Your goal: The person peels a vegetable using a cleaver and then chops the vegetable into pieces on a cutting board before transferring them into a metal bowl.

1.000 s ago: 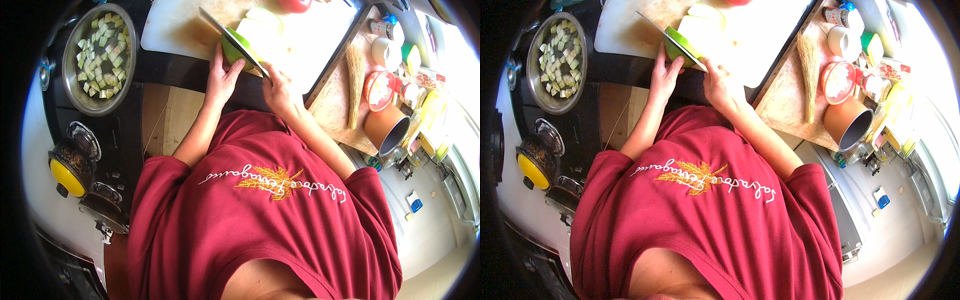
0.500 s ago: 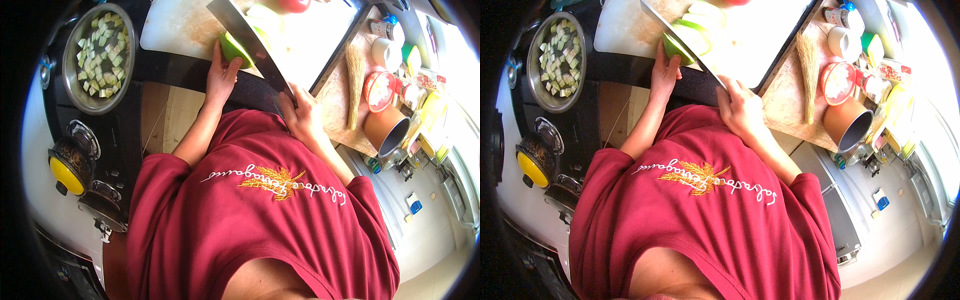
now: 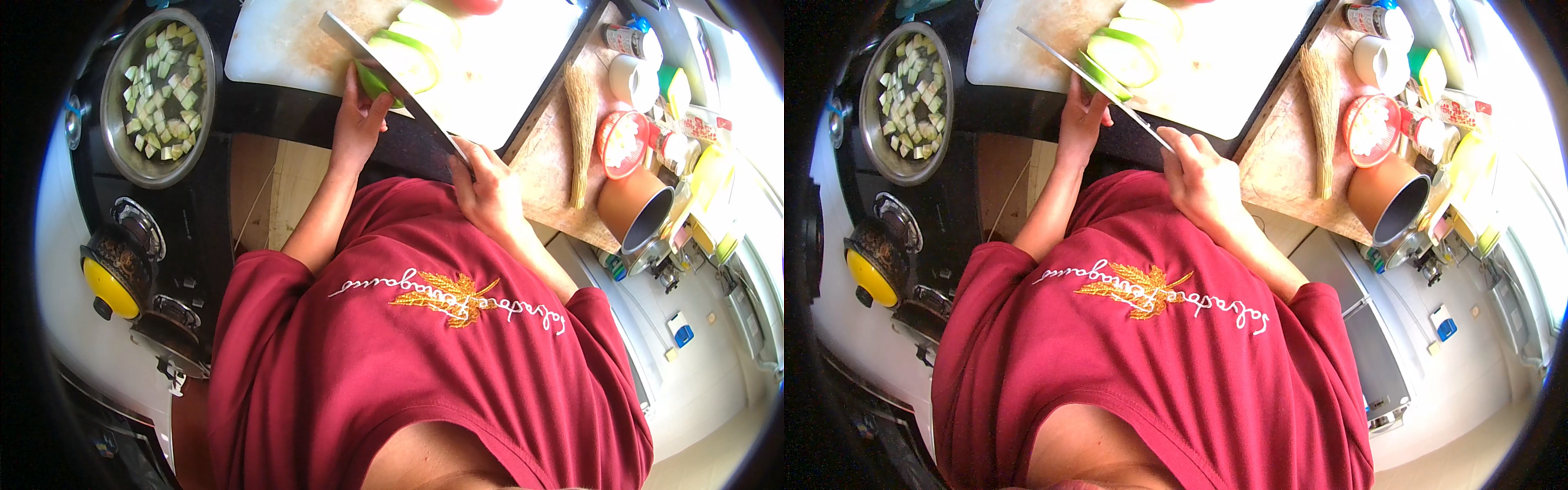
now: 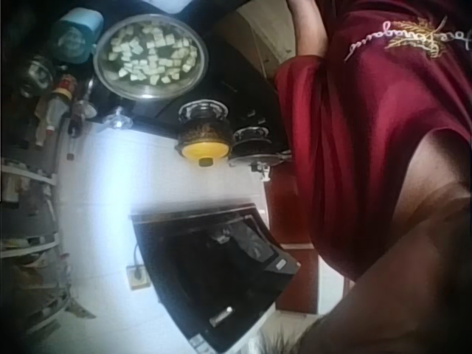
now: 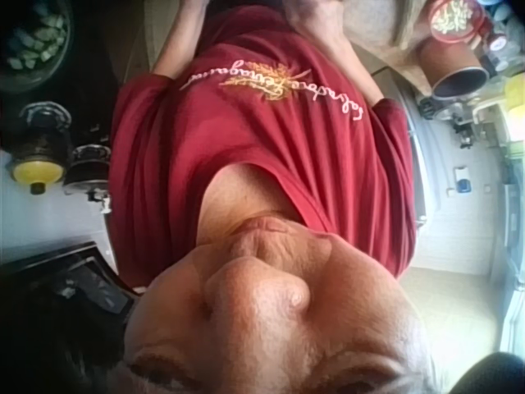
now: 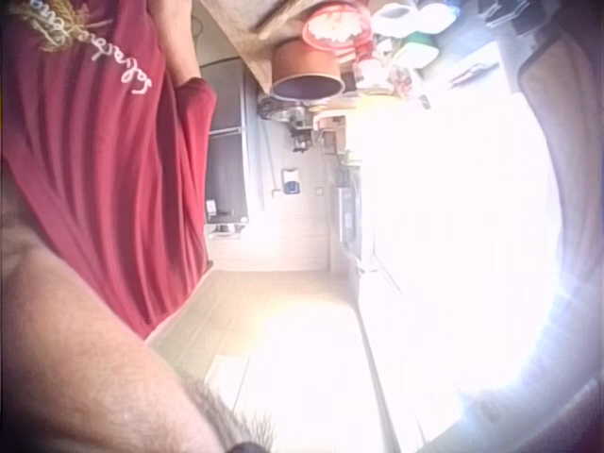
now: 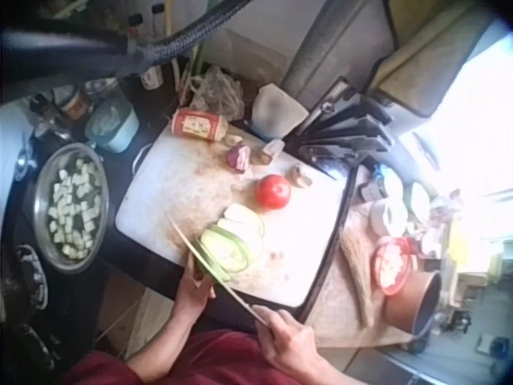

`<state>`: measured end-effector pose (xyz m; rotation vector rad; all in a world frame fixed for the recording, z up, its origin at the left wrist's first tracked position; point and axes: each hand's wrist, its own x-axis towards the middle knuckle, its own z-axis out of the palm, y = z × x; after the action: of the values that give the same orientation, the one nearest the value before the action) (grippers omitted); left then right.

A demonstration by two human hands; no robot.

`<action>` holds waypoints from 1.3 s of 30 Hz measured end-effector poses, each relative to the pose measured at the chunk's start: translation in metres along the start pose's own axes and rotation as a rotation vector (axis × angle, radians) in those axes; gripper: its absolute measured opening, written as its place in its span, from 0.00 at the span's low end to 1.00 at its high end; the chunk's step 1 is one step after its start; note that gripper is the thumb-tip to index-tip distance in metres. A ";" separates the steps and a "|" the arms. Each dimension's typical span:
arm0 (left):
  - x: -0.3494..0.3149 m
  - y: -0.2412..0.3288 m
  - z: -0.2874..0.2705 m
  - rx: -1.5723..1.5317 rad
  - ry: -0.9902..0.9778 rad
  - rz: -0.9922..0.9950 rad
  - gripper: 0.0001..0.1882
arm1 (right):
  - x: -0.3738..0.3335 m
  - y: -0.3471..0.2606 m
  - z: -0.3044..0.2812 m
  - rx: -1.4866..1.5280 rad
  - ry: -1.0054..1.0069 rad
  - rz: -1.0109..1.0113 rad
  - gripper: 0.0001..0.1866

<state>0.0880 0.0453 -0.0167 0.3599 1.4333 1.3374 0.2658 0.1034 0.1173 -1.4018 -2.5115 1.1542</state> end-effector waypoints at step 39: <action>-0.011 -0.002 0.020 0.706 0.269 0.364 0.40 | -0.034 0.101 -0.046 0.174 -0.289 0.502 0.19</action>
<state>0.1093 0.0468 -0.0085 0.9657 2.1306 1.1434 0.3757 0.1360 0.0976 -2.0069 -2.2007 1.7202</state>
